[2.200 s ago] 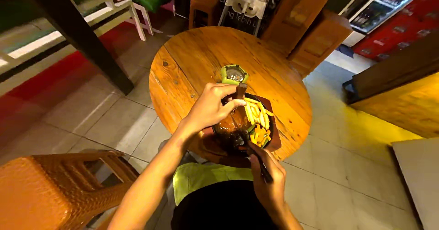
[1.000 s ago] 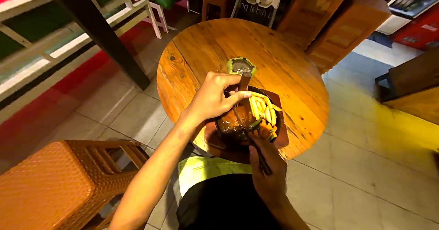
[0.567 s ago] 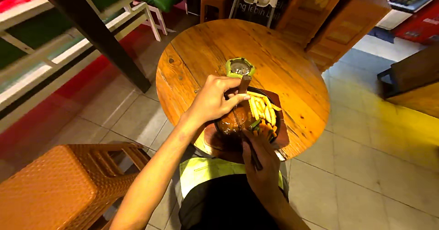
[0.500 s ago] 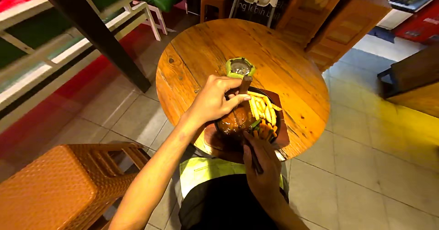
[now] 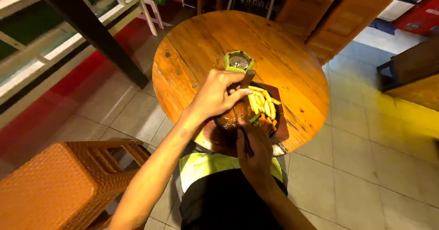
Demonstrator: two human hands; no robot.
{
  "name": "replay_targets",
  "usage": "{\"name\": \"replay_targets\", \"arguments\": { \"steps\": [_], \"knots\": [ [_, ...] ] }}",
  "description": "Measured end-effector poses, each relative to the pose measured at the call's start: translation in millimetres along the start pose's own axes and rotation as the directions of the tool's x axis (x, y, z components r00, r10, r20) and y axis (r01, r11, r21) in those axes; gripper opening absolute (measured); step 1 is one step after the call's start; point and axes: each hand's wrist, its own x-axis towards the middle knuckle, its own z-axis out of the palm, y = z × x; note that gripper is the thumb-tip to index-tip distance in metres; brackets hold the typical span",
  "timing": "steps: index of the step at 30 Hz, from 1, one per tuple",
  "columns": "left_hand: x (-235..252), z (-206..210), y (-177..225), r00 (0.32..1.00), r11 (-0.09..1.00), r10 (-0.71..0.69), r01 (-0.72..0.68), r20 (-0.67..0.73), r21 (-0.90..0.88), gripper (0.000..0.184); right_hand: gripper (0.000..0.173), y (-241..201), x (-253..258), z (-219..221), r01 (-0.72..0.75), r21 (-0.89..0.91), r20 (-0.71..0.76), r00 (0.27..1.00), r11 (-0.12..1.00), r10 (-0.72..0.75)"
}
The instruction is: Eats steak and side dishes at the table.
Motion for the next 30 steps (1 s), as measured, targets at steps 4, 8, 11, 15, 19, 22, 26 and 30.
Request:
{"name": "replay_targets", "arguments": {
  "steps": [4, 8, 11, 15, 19, 22, 26, 30],
  "knots": [
    [-2.0, -1.4, -3.1, 1.0, 1.0, -0.006, 0.005, -0.024, -0.003, 0.02, 0.035, -0.7, -7.4, -12.7, 0.013, -0.027, 0.034, 0.999, 1.0, -0.012],
    [-2.9, 0.1, -0.1, 1.0, 1.0, -0.009, 0.008, -0.004, -0.012, 0.017, 0.031, 0.7, 5.1, 0.2, 0.013, -0.016, 0.007, 1.0, 1.0, -0.013],
    [-2.6, -0.1, -2.5, 1.0, 1.0, -0.007, 0.008, -0.029, 0.006, 0.019, 0.033, 1.5, 0.0, -4.6, 0.022, -0.036, 0.031, 0.999, 0.999, -0.021],
    [-3.8, 1.3, -1.4, 0.999, 1.0, -0.019, 0.02, -0.029, 0.017, 0.019, 0.034, 1.3, -10.3, -22.0, 0.009, -0.023, 0.073, 0.997, 1.0, -0.007],
    [-4.2, 2.2, -0.2, 0.999, 1.0, -0.004, 0.004, -0.032, 0.011, 0.018, 0.032, 5.5, -3.0, -9.1, 0.027, -0.018, 0.033, 0.999, 0.999, -0.026],
    [-5.2, 1.5, -0.2, 1.0, 1.0, -0.013, 0.013, -0.028, 0.013, 0.019, 0.034, 8.0, -14.7, -25.7, 0.022, 0.008, 0.083, 0.996, 1.0, -0.023],
    [-6.3, 3.1, 0.4, 1.0, 1.0, 0.001, -0.001, -0.028, 0.004, 0.02, 0.034, 11.7, -12.8, -27.8, 0.036, 0.058, 0.08, 0.996, 0.998, -0.04],
    [-7.9, 2.4, 1.1, 1.0, 1.0, 0.004, -0.004, -0.031, 0.009, 0.02, 0.034, 13.6, -17.9, -32.3, 0.024, 0.055, 0.093, 0.995, 0.998, -0.029]
  ]
}}
